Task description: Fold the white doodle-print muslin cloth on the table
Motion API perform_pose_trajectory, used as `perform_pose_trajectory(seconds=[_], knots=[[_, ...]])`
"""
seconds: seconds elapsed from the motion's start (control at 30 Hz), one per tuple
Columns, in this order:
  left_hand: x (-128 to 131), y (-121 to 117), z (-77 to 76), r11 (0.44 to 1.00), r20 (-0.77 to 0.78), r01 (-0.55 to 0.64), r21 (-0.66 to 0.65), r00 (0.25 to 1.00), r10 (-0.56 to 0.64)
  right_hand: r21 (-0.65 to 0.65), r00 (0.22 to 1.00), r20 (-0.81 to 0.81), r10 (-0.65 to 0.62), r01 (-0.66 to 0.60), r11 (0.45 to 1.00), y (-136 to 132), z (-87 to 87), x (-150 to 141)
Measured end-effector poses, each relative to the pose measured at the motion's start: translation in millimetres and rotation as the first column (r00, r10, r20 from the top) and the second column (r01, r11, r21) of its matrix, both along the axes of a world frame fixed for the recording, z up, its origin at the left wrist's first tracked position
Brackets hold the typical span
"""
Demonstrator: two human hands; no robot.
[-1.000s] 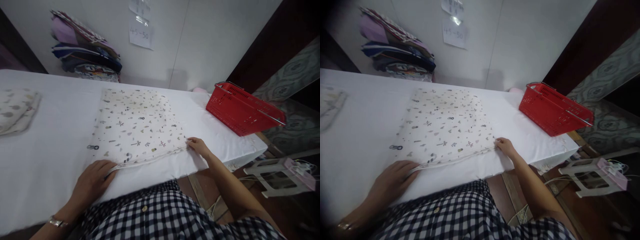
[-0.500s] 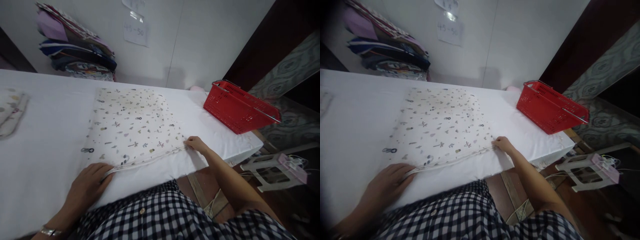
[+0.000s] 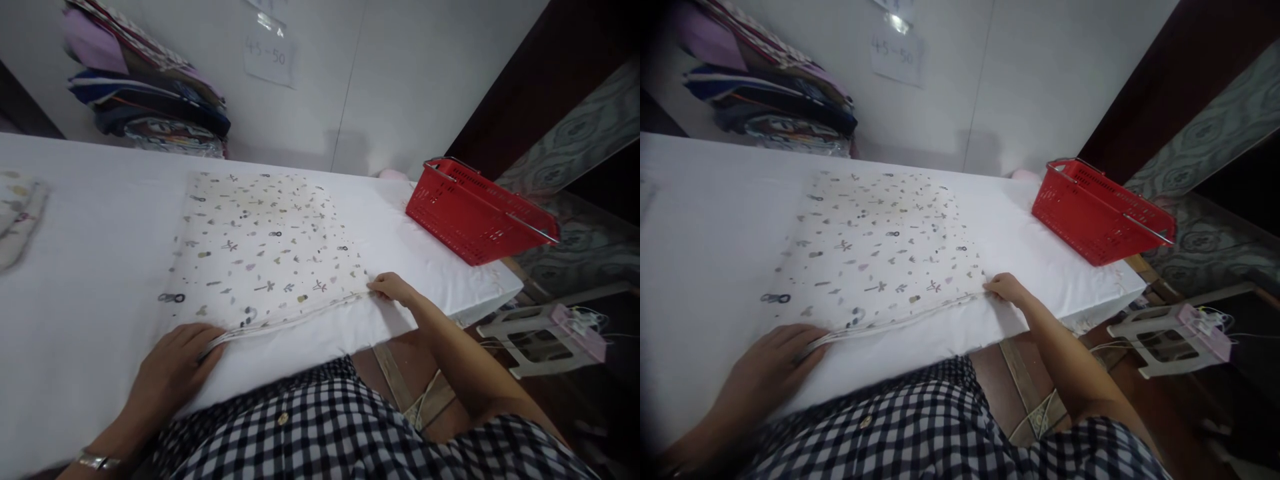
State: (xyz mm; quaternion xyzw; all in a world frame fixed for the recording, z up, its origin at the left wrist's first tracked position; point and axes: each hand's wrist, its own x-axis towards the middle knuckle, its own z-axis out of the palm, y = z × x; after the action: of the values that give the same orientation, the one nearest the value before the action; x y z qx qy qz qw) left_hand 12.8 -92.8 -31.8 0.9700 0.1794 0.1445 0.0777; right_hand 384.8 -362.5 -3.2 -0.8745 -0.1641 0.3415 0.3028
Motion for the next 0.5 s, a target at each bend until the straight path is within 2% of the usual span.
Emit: perform_pose_trajectory(seconds=[0.13,0.23,0.37,0.43,0.5], knots=[[0,-1,1.0,1.000,-0.013,-0.002,0.024,1.000,0.003,-0.024,0.999,-0.005,0.034,-0.034,0.999,3,4.5,-1],[-1,2,-4.2,1.000,-0.007,0.008,0.027,1.000,-0.008,-0.007,0.999,-0.020,0.028,-0.029,1.000,4,6.6,0],[-2,8,-14.3,0.997,0.047,0.031,0.065,0.998,-0.034,0.097,0.998,-0.067,-0.004,0.010,0.995,6,10.8,4],[-2,10,-16.9,0.996,0.053,0.045,0.079,0.997,-0.050,0.168,0.989,-0.143,-0.030,0.054,0.984,7,12.2,4],[-2,10,-17.5,0.996,0.052,0.052,0.078,0.997,-0.056,0.181,0.974,-0.224,-0.033,0.075,0.981,7,11.1,3]])
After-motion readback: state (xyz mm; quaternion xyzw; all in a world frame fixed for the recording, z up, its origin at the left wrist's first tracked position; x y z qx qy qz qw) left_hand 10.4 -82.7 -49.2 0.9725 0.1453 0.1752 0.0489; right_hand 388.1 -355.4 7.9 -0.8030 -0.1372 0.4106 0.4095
